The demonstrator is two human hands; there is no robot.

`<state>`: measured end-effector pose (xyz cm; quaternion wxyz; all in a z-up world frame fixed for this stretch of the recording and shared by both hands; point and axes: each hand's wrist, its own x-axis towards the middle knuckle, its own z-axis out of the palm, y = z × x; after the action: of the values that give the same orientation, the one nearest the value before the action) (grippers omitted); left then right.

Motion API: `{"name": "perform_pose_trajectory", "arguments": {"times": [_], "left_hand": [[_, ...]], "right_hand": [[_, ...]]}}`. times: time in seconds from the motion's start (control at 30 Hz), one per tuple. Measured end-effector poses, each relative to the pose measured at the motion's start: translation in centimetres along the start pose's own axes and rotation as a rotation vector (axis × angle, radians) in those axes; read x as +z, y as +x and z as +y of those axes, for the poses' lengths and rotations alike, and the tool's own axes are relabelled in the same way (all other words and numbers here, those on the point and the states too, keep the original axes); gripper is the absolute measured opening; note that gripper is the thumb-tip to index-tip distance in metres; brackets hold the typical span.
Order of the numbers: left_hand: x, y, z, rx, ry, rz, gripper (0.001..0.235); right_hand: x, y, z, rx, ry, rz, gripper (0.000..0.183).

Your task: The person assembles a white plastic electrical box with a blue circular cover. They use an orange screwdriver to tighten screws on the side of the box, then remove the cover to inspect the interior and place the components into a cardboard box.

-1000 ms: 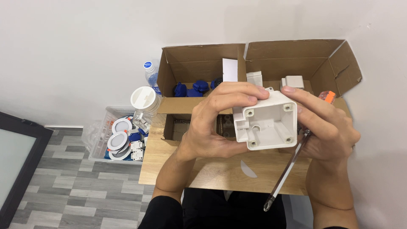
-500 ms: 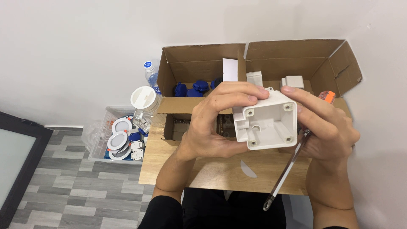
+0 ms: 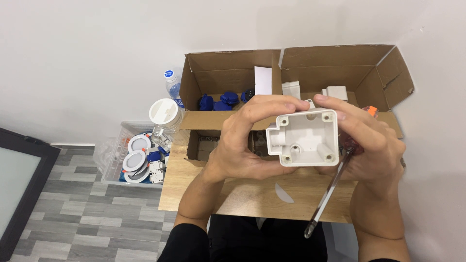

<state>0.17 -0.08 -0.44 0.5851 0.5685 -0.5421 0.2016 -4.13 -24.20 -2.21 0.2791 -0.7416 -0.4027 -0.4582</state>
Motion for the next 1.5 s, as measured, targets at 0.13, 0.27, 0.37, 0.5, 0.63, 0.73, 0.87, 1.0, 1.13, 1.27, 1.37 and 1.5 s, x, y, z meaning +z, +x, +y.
{"name": "perform_pose_trajectory", "arguments": {"times": [0.13,0.27,0.37,0.5,0.63,0.73,0.87,1.0,1.13,1.27,1.37,1.5], "left_hand": [[0.0,0.3,-0.3,0.016,0.045,-0.002,0.061],[0.0,0.2,-0.7,0.023,0.140,-0.022,0.065],[0.1,0.1,-1.3,0.027,0.285,-0.006,0.072],[0.1,0.4,-0.9,0.020,0.364,0.063,0.071],[0.0,0.5,-0.4,0.001,0.368,0.084,0.063],[-0.1,0.6,-0.4,0.016,0.361,0.072,0.059],[0.1,0.9,-0.3,0.058,0.393,0.051,0.054],[0.0,0.9,-0.2,0.067,0.421,0.045,0.049],[-0.3,1.0,-0.1,0.091,0.421,0.064,0.044],[-1.1,0.9,0.2,0.121,0.417,0.064,0.043],[-2.1,0.5,1.2,0.140,0.433,0.091,0.043],[-5.3,-1.0,2.4,0.120,0.479,0.128,0.048]], "right_hand": [[-0.1,0.2,0.1,-0.002,-0.031,0.011,0.069],[-1.0,0.2,0.0,0.078,-0.032,0.002,0.071],[-1.8,0.5,0.2,0.116,-0.072,-0.017,0.059],[-3.0,0.2,1.9,0.090,-0.214,-0.052,0.044],[-3.2,0.1,4.0,0.112,-0.242,-0.129,0.039],[-2.3,-0.4,6.2,0.215,-0.296,-0.215,0.040],[-0.8,-2.1,10.2,0.441,-0.415,-0.346,0.046],[-0.8,-2.6,11.5,0.662,-0.439,-0.453,0.052],[-1.4,-2.3,11.0,0.658,-0.357,-0.439,0.050],[-1.9,-1.7,9.8,0.623,-0.335,-0.446,0.046],[-2.6,-0.8,8.3,0.603,-0.257,-0.474,0.030],[-3.8,0.1,5.7,0.544,-0.162,-0.515,0.007]]}}
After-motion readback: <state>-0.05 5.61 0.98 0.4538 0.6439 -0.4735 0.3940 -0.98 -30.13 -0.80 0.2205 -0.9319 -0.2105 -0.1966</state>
